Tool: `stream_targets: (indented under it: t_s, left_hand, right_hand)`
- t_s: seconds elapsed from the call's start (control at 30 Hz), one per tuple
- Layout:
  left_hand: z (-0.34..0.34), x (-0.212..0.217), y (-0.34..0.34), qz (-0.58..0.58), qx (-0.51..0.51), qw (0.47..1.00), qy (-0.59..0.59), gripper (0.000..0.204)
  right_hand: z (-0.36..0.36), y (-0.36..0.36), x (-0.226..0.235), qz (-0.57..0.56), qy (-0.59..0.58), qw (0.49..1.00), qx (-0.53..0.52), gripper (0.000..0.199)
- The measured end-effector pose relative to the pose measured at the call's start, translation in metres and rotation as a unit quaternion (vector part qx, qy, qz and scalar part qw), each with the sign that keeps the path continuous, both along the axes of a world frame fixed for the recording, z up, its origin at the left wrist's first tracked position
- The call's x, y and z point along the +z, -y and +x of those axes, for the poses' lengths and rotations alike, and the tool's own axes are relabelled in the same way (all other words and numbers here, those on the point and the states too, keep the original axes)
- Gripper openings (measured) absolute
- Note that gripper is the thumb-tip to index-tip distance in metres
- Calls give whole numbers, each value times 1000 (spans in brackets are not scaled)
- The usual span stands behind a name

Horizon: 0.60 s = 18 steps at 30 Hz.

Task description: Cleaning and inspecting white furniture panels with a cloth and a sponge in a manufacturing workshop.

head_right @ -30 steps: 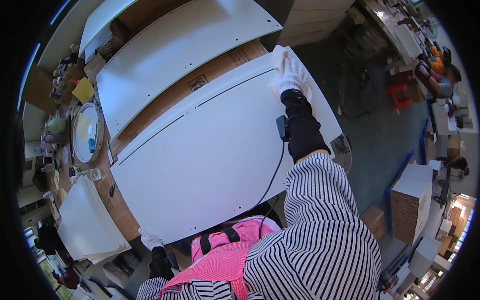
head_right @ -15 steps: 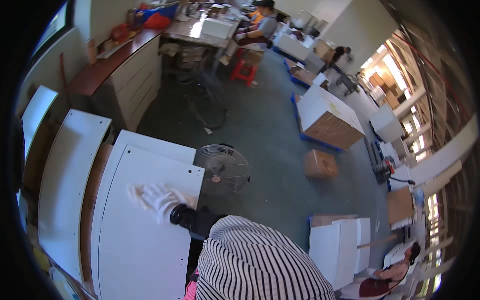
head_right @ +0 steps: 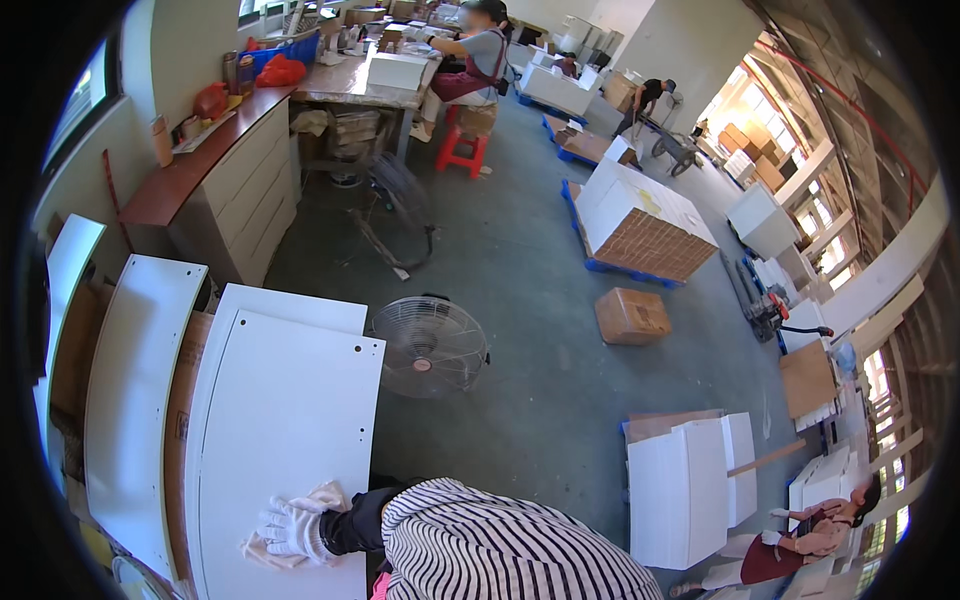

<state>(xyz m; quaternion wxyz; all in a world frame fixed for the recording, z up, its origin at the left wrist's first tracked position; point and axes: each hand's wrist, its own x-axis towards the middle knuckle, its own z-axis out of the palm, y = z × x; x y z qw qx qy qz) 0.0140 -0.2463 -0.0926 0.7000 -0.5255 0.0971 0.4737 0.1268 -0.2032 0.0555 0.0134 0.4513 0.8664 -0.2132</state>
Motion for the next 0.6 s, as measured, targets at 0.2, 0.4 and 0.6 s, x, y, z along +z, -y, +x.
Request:
stream_targets:
  t_s: [0.2,0.4,0.6]
  left_hand:
    - [8,8,15,-89,77,979,169,24]
    - [15,18,12,-168,152,916,331,22]
    - [-37,23,3,-207,286,815,459,21]
  right_hand:
    - [-4,-6,8,4,-53,998,-32,84]
    - [-7,-40,21,-16,-14,995,-97,84]
    - [-39,-95,35,34,22,987,-156,80]
